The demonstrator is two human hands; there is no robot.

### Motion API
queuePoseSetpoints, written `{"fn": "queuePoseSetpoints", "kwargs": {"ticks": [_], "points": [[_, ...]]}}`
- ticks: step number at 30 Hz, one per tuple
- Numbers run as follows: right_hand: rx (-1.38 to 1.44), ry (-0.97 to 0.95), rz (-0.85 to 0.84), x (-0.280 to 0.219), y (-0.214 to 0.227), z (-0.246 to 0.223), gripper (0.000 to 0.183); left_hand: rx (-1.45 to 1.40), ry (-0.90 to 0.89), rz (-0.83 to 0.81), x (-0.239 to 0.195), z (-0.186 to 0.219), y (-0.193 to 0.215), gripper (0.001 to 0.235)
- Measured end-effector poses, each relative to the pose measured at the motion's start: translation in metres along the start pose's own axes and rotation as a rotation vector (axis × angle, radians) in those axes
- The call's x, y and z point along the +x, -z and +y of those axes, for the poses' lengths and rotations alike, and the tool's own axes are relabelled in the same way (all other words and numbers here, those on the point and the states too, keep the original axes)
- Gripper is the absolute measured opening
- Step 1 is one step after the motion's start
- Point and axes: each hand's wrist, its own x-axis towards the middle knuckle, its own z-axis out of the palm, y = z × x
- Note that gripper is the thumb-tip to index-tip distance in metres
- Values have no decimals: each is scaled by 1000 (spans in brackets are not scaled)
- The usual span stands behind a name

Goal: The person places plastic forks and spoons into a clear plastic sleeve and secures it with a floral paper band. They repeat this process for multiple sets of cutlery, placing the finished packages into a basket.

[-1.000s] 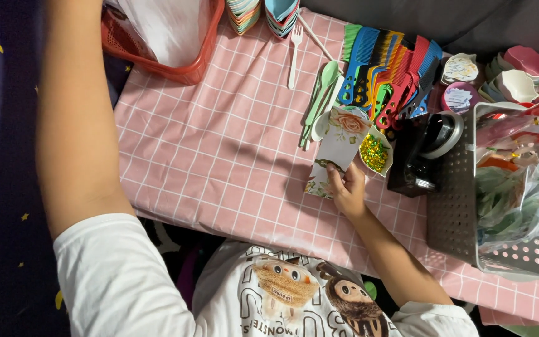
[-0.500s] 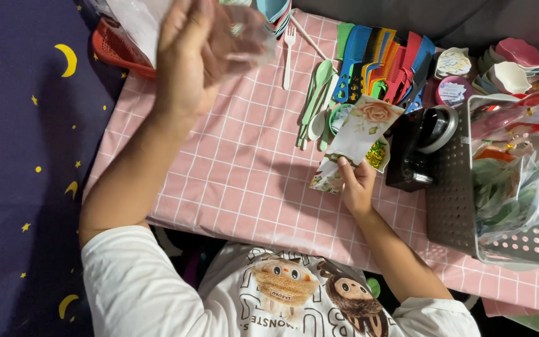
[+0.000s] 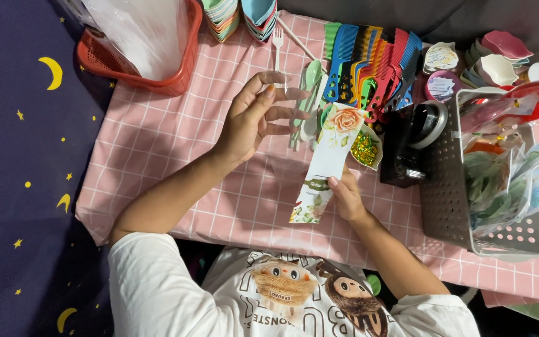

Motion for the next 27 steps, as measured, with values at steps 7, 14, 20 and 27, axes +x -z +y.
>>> {"fn": "queuePoseSetpoints", "kwargs": {"ticks": [7,14,20,27], "points": [[-325,-156,-24,10,-18,-24,52,-65,-136,107,13,-9,23,20],[-340,-208,-24,10,-9,-15,51,295,9,194,25,1,66,37],[-372,-48,140,17,12,-16,50,554,-52,157,29,11,93,24],[-145,12,462,29,37,-12,33,610,139,-168,19,38,95,36]]}}
